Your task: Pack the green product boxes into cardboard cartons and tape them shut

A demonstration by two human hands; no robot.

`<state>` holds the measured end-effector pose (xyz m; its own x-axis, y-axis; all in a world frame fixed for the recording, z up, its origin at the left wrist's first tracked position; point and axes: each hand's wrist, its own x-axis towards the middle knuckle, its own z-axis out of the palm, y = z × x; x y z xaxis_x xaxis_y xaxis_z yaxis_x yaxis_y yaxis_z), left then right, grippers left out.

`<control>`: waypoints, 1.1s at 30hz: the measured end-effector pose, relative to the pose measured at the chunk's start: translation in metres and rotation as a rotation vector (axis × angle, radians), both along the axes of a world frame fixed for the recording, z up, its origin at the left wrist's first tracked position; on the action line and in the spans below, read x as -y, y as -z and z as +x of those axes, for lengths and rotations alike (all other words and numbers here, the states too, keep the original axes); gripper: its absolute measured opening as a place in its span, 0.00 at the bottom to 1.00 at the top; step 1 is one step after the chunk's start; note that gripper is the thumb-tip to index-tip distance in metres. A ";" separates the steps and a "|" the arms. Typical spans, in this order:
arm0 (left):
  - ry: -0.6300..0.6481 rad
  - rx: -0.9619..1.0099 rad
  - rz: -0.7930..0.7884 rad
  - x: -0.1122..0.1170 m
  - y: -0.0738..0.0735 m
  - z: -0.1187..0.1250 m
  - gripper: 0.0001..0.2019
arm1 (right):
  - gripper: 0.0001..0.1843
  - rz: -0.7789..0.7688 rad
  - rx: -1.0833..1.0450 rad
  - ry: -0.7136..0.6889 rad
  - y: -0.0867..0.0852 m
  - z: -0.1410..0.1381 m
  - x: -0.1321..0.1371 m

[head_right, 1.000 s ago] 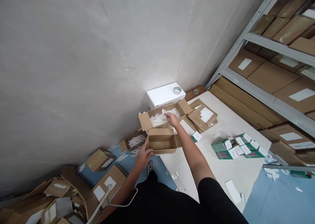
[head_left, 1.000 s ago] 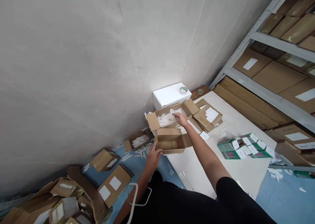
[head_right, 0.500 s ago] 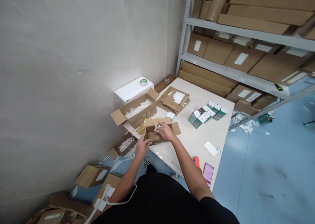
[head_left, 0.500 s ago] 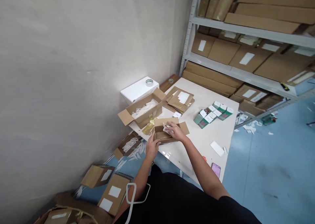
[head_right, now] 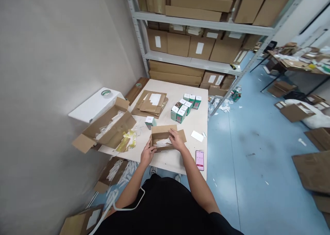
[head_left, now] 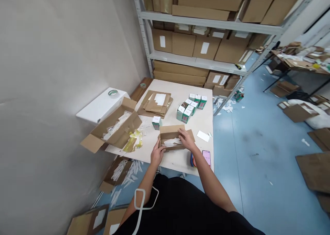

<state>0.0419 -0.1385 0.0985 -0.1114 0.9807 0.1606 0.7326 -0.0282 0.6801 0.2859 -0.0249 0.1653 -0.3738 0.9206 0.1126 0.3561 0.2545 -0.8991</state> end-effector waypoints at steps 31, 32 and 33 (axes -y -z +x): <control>0.100 0.182 -0.133 -0.149 0.047 -0.138 0.32 | 0.41 -0.488 -0.118 0.344 0.066 -0.206 -0.092; 0.091 0.190 -0.135 -0.157 0.044 -0.144 0.32 | 0.42 -0.498 -0.133 0.372 0.069 -0.215 -0.096; 0.079 0.198 -0.141 -0.166 0.043 -0.150 0.33 | 0.42 -0.506 -0.147 0.396 0.072 -0.223 -0.099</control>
